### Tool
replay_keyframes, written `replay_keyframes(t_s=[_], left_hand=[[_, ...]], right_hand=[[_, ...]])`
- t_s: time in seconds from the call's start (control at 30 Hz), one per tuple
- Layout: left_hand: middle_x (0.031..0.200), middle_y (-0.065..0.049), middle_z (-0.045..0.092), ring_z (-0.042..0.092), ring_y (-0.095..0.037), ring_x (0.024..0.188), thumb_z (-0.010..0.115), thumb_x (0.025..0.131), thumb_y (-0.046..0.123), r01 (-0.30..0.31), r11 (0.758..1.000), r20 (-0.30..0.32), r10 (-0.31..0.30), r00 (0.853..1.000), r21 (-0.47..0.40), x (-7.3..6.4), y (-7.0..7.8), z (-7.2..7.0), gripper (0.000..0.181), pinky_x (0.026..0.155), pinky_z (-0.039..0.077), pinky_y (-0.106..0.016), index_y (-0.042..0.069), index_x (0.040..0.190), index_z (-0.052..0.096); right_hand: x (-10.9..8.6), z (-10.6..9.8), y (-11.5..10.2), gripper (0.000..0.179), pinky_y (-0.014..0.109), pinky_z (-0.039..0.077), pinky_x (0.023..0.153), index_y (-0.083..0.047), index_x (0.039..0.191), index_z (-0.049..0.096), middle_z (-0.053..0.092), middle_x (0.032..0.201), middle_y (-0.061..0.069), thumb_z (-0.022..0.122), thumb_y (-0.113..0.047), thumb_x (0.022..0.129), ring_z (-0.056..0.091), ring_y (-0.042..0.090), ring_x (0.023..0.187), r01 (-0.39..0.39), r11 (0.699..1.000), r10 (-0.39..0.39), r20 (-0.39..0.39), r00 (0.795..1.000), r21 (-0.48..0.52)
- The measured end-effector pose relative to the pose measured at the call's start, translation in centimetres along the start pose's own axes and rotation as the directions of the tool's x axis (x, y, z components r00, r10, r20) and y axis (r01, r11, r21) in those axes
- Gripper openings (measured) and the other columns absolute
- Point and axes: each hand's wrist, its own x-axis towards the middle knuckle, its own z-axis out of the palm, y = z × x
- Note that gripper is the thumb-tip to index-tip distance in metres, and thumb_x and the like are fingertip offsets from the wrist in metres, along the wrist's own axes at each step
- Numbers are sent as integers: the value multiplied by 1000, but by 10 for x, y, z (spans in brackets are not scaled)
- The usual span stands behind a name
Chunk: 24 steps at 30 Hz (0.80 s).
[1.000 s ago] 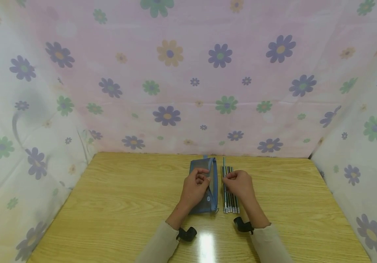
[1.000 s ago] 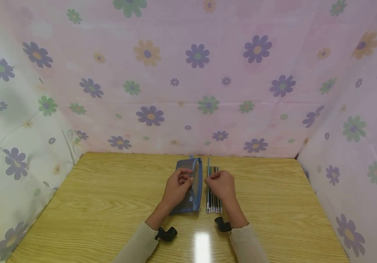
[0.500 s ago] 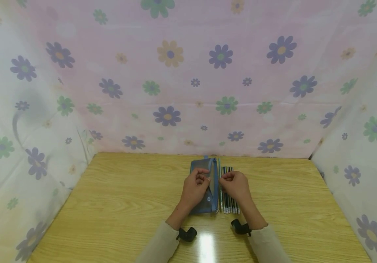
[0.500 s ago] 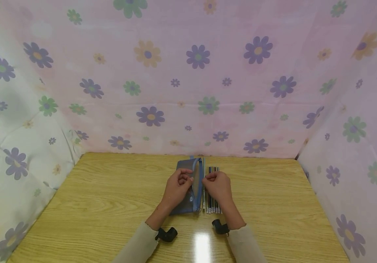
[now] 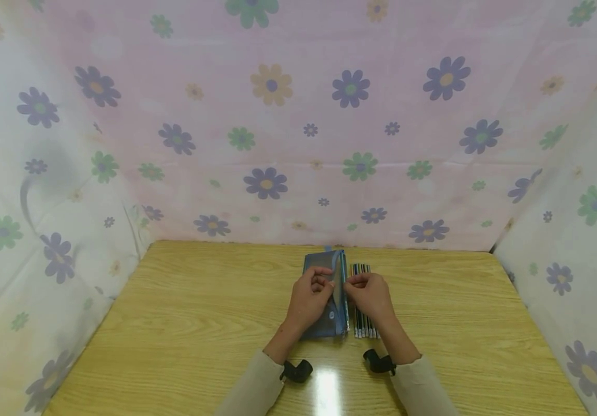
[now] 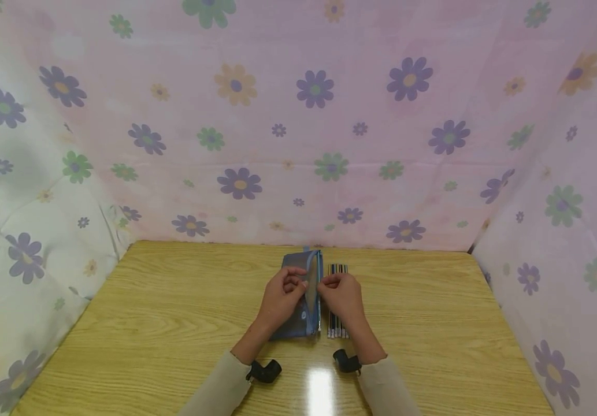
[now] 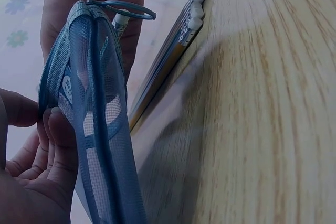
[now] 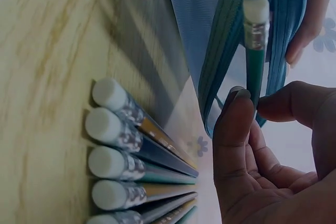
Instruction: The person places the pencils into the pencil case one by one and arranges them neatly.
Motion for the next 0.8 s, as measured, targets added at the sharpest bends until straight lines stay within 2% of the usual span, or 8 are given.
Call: replay_keyframes(t_s=[0.23,0.43,0.8], left_hand=[[92,-5,67,63,-12,68,67,105,12,6,1000,18,-5,1000,-11,-1,-3,1,23,59,52,-25,7,128,66],[91,-8,66,63,-13,67,66,105,10,-9,999,23,9,1000,-32,-1,-4,2,23,59,56,-28,4,128,65],[92,-8,66,63,-14,67,66,106,9,-12,1000,42,13,999,-29,-1,-5,2,23,61,58,-29,4,129,65]], right_hand=[[1,1,3,19,33,62,62,6,107,76,75,90,15,70,-9,97,72,20,67,-14,1000,14,-4,1000,10],[2,3,4,19,31,60,61,6,106,76,75,89,15,72,-9,96,71,20,67,-30,999,31,-16,999,38],[2,6,5,17,35,62,63,6,104,77,75,86,16,72,-9,97,74,23,67,-13,998,14,-13,1000,62]])
